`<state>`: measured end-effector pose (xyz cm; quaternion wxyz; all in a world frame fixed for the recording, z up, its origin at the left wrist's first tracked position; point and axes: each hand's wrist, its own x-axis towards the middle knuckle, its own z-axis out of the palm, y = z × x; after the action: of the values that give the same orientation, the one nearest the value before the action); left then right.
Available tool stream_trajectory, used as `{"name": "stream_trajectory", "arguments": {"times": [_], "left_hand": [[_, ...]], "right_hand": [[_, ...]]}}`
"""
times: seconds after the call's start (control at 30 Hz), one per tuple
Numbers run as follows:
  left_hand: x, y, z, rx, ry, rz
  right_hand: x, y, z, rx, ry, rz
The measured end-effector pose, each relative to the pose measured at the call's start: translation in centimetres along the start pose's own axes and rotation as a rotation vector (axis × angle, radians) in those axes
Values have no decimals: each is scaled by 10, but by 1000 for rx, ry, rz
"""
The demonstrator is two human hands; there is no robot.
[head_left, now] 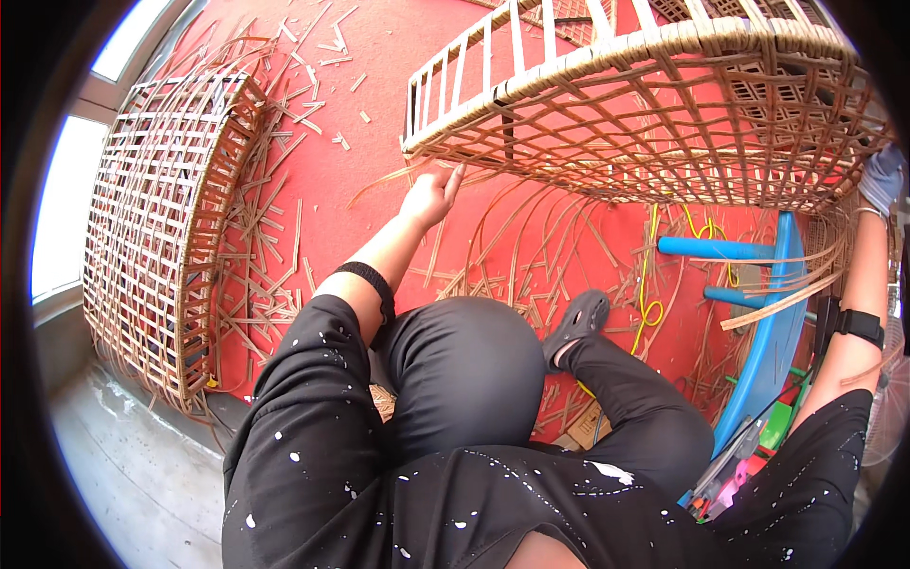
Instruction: Weaving bamboo or rattan strips onto a furniture frame and securing them with a pneumatic staple gun and trimming excess with scissors.
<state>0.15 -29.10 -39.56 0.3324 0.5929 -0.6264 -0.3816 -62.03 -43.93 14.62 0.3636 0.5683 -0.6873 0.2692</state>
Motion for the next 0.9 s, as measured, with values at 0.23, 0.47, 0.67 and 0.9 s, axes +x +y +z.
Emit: {"name": "stream_trajectory", "arguments": {"times": [0.23,0.47,0.67,0.9], "left_hand": [[0,-7,-2,34,-12,-8],[-1,-11,5,189,118,79],[-20,-20,-19,123,302,99],[-33,-10,-37,72,259,28]], "right_hand": [[-5,5,-1,1,-9,2],[-12,9,-5,11,-12,4],[-15,12,-1,14,-12,0],[-19,12,-1,25,-10,-17]]}}
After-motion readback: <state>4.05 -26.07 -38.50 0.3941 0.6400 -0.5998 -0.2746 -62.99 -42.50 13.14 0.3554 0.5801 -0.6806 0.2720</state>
